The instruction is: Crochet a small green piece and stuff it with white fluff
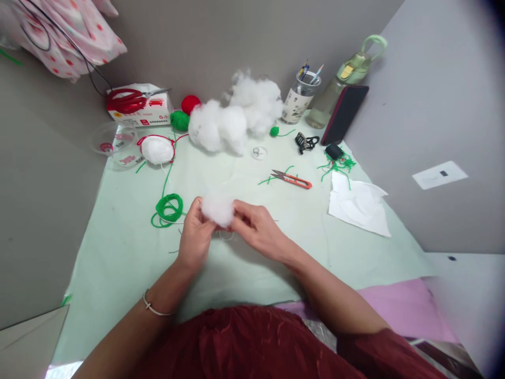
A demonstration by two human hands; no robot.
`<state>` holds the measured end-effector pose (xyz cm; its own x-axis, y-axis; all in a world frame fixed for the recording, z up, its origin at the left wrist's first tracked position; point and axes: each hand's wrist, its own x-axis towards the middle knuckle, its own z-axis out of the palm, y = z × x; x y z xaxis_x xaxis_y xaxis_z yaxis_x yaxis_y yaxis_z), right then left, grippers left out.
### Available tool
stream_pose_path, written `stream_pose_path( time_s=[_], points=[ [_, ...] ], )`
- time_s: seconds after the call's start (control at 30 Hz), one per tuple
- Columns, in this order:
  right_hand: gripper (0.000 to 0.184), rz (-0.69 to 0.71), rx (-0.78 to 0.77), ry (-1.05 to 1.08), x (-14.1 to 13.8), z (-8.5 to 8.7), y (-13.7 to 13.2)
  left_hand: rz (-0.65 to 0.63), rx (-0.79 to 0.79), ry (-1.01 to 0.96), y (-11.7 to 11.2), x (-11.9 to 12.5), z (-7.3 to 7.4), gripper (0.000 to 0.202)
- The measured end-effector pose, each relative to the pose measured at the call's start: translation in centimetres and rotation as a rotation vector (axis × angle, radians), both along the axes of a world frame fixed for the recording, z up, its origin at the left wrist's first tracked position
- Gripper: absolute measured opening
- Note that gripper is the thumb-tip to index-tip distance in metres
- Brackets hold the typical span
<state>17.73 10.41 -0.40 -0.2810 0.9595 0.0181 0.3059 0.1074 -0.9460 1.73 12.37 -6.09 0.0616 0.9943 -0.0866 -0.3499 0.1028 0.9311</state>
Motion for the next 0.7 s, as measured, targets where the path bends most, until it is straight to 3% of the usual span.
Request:
stream_pose_path(
  time_s=[0.1,0.17,0.27,0.43,0.53,0.7],
  points=[
    [0.013,0.042,0.030,-0.058,-0.3,-0.2,-0.1,0.039,-0.009,0.002,0.2,0.1,-0.2,0.027],
    [0.012,-0.006,-0.030,0.026,-0.4,-0.7,0.1,0.020,-0.037,-0.006,0.1,0.3,0.1,0.028],
    [0.009,-0.094,-0.127,0.180,-0.4,-1.4,0.6,-0.037,-0.084,-0.033,-0.3,0.8,1.1,0.030],
    [0.019,-0.214,-0.207,0.235,-0.2,-1.5,1.1,-0.094,-0.116,-0.088,-1.1,1.2,2.8,0.030],
    [0.029,-0.162,-0.245,0.306,0.0,-1.1,1.2,-0.110,-0.137,-0.097,-1.1,1.1,3.1,0.027],
    [0.040,-0.067,-0.168,0.281,0.4,-0.5,1.2,-0.132,-0.188,-0.080,-0.3,0.7,2.9,0.029]
  ],
)
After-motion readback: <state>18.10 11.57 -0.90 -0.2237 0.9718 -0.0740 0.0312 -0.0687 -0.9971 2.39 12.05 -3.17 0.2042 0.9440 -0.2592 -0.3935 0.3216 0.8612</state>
